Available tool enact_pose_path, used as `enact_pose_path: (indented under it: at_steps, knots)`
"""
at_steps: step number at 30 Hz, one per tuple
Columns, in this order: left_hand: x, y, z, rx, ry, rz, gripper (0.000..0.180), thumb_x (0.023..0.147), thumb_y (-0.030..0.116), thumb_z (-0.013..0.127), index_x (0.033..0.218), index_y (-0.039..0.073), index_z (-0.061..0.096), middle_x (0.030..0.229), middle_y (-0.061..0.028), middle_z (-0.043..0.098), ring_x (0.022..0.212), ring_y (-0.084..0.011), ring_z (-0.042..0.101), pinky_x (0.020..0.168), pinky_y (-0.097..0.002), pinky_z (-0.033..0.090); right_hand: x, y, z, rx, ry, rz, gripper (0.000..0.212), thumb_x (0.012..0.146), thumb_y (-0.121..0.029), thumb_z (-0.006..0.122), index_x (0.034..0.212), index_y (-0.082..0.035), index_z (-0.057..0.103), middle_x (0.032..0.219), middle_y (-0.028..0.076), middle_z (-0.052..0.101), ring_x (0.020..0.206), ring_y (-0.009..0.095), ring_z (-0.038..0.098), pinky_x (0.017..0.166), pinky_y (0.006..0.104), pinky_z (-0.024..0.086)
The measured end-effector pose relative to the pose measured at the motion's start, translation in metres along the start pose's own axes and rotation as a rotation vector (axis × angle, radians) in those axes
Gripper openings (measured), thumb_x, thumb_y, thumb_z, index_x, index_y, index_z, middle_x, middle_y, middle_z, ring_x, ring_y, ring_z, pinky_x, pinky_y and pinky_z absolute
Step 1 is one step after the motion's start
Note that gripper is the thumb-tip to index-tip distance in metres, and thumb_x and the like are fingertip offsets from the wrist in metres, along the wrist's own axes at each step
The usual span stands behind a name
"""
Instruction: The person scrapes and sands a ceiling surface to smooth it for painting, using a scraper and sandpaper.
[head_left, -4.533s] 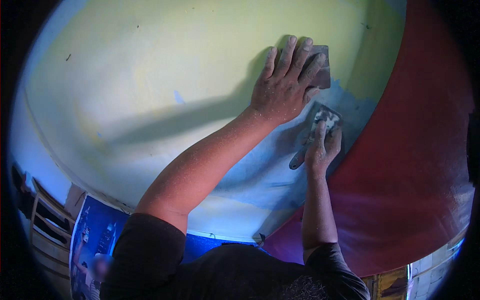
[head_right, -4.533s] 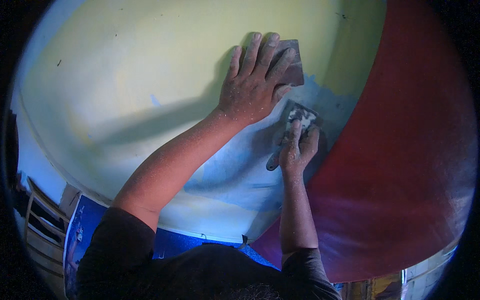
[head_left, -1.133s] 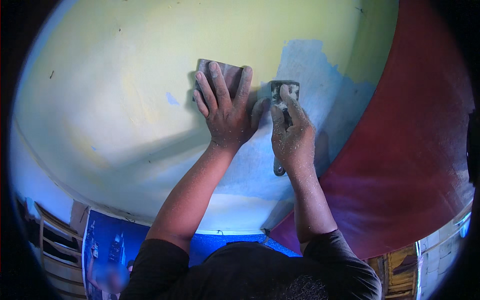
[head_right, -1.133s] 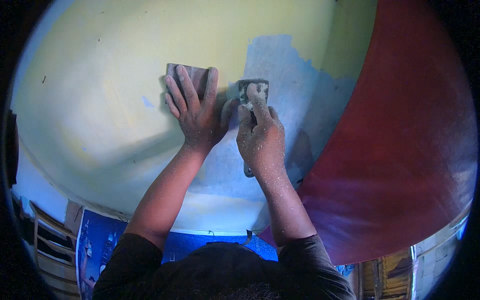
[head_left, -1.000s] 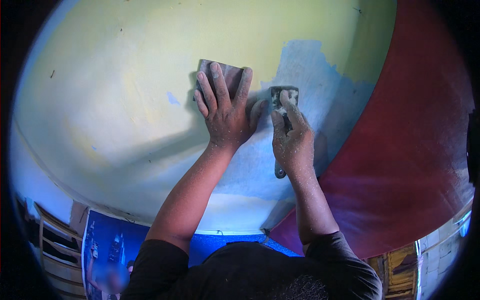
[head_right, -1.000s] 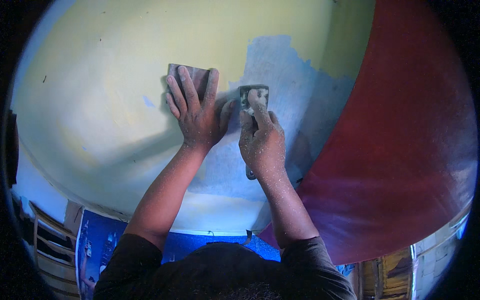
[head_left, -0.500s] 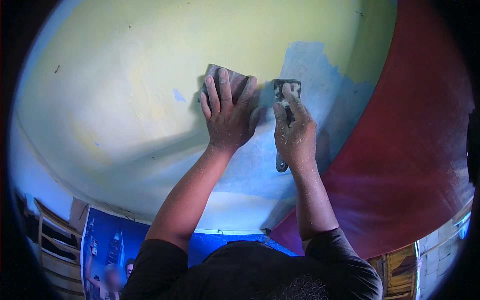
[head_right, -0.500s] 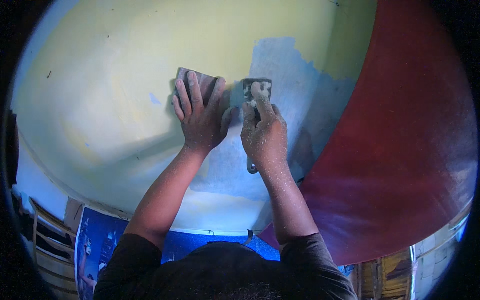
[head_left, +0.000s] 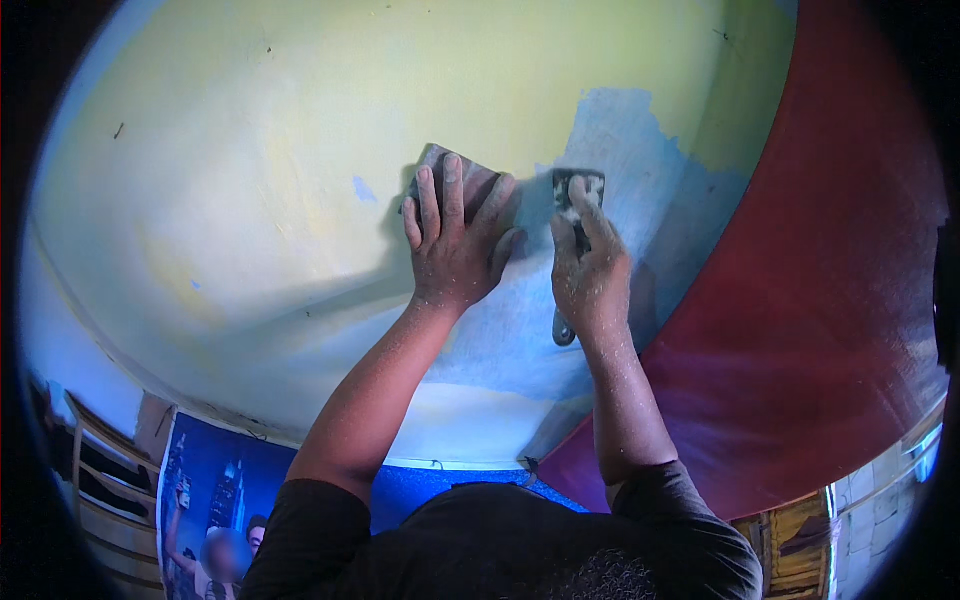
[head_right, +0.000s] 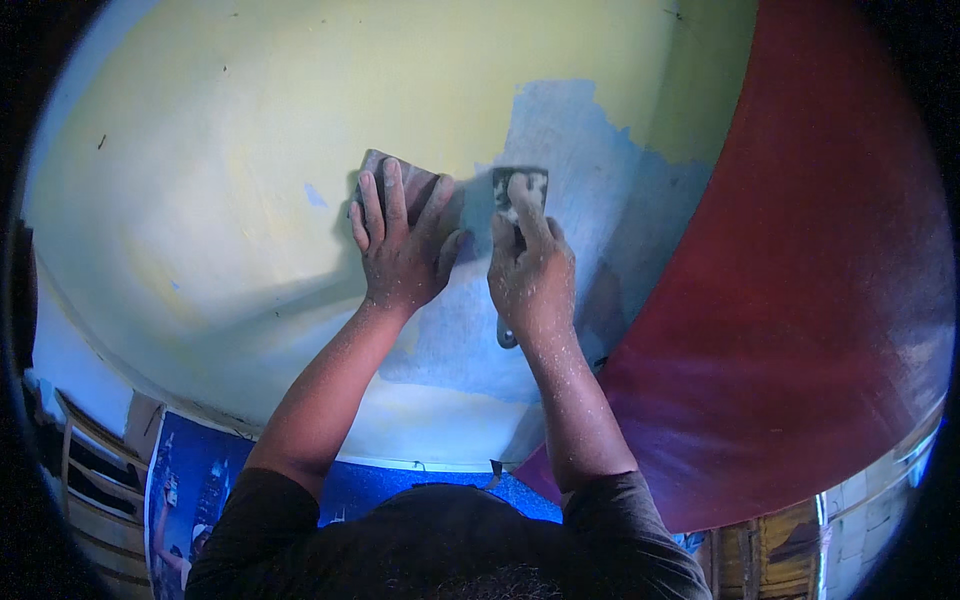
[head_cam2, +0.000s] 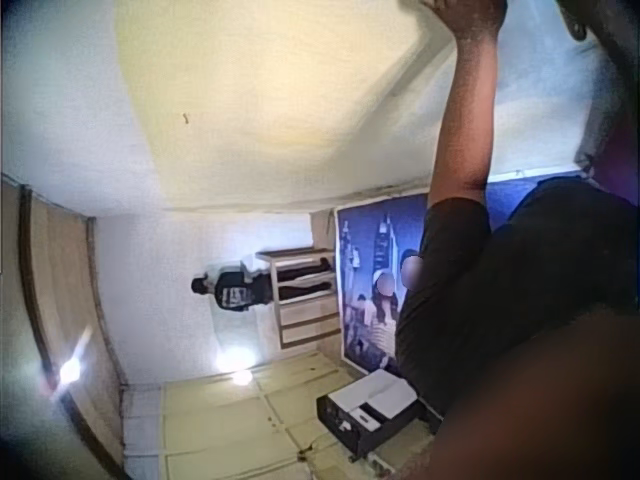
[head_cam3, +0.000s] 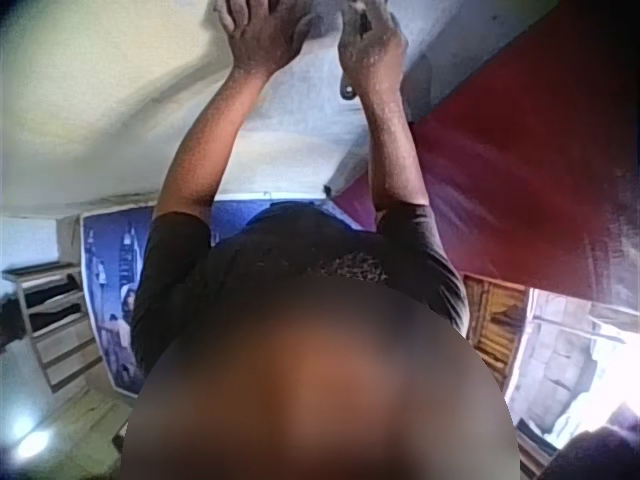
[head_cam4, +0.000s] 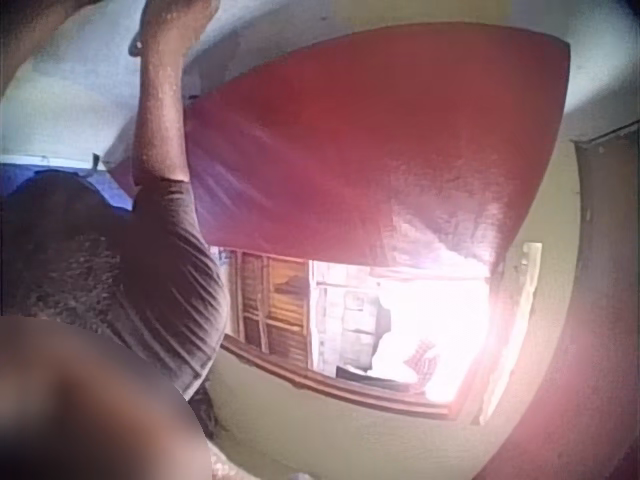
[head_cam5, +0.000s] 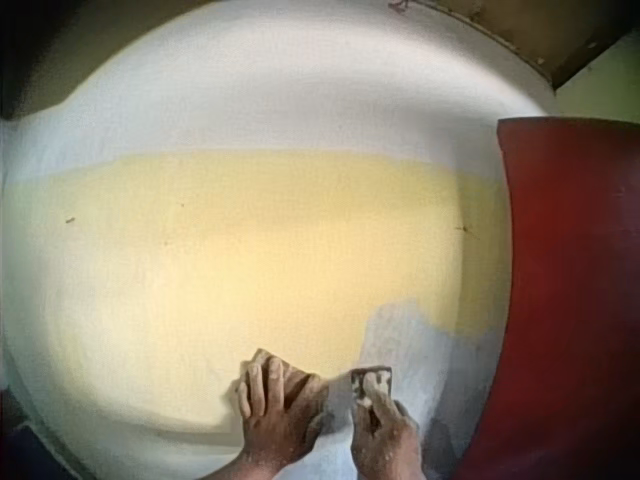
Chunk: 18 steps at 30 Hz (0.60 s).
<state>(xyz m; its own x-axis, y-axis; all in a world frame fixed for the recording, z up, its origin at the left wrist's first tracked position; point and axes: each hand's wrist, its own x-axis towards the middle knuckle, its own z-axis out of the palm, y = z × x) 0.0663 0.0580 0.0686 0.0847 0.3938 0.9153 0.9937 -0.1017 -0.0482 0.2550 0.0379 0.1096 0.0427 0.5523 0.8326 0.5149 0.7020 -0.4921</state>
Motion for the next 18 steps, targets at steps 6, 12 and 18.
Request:
enact_pose_path:
  at_steps: [6, 12, 18]
  knots:
    - [-0.005, -0.008, 0.004, 0.041, 0.043, 0.014, 0.067, 0.107, 0.066, 0.058, 0.166, 0.035, 0.054, 0.183, -0.0244, 0.02, 0.169, -0.0517, 0.015, 0.13, -0.0703, 0.009, 0.009, -0.009, -0.001, -0.013, -0.007, -0.045, 0.046, 0.108, -0.015, 0.07, 0.153, -0.009, 0.066, 0.108, 0.031, 0.074, 0.098, 0.048, 0.076, 0.086, 0.0526, 0.06]
    - [-0.007, -0.009, 0.003, 0.051, 0.061, 0.043, 0.066, 0.108, 0.067, 0.055, 0.166, 0.036, 0.054, 0.183, -0.0235, 0.023, 0.168, -0.0512, 0.018, 0.131, -0.0686, 0.01, 0.007, -0.013, -0.002, -0.075, -0.024, -0.021, 0.046, 0.108, -0.013, 0.07, 0.154, -0.009, 0.066, 0.109, 0.031, 0.074, 0.099, 0.048, 0.076, 0.086, 0.0514, 0.06]
    - [-0.006, -0.01, 0.002, 0.069, 0.046, 0.036, 0.066, 0.108, 0.067, 0.054, 0.167, 0.036, 0.053, 0.183, -0.0237, 0.023, 0.168, -0.0527, 0.017, 0.13, -0.0695, 0.01, -0.002, -0.008, 0.001, 0.002, -0.016, -0.002, 0.046, 0.107, -0.013, 0.07, 0.154, -0.01, 0.066, 0.107, 0.031, 0.074, 0.097, 0.048, 0.076, 0.085, 0.0519, 0.061]
